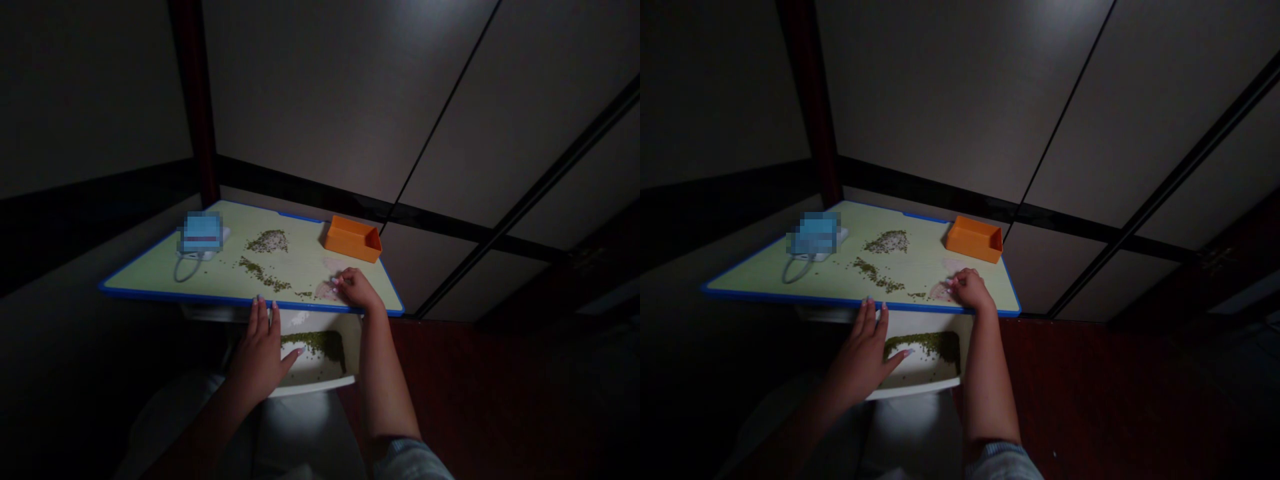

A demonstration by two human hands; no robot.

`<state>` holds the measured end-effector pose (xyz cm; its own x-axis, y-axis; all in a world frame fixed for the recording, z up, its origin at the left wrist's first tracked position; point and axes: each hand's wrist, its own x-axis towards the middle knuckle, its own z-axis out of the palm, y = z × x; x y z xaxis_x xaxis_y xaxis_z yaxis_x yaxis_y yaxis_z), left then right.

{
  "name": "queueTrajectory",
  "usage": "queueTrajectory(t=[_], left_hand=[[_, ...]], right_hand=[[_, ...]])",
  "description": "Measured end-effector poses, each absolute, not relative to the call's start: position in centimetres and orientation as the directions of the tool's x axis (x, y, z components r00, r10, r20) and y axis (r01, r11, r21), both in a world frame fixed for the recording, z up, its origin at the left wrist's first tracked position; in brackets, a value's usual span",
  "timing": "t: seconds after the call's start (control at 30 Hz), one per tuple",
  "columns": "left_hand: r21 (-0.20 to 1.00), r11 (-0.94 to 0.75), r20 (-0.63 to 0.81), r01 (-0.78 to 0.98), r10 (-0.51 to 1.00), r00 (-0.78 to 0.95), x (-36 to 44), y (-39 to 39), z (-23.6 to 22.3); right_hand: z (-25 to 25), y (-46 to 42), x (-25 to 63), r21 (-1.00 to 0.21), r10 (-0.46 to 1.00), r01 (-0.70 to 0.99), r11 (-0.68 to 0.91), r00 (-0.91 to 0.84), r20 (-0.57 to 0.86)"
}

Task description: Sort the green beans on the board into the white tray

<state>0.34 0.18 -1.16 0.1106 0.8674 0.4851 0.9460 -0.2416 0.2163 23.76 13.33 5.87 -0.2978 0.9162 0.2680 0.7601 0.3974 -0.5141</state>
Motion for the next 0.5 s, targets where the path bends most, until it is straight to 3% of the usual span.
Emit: queueTrajectory(t=[0.5], left_hand=[[0.215,-0.243,0.483,0.946,0.868,0.113,0.31,0.19,-1.24]], right_hand=[[5.91,13.28,23.46,-0.503,0.905,0.754,0.423,-0.330,0.268]])
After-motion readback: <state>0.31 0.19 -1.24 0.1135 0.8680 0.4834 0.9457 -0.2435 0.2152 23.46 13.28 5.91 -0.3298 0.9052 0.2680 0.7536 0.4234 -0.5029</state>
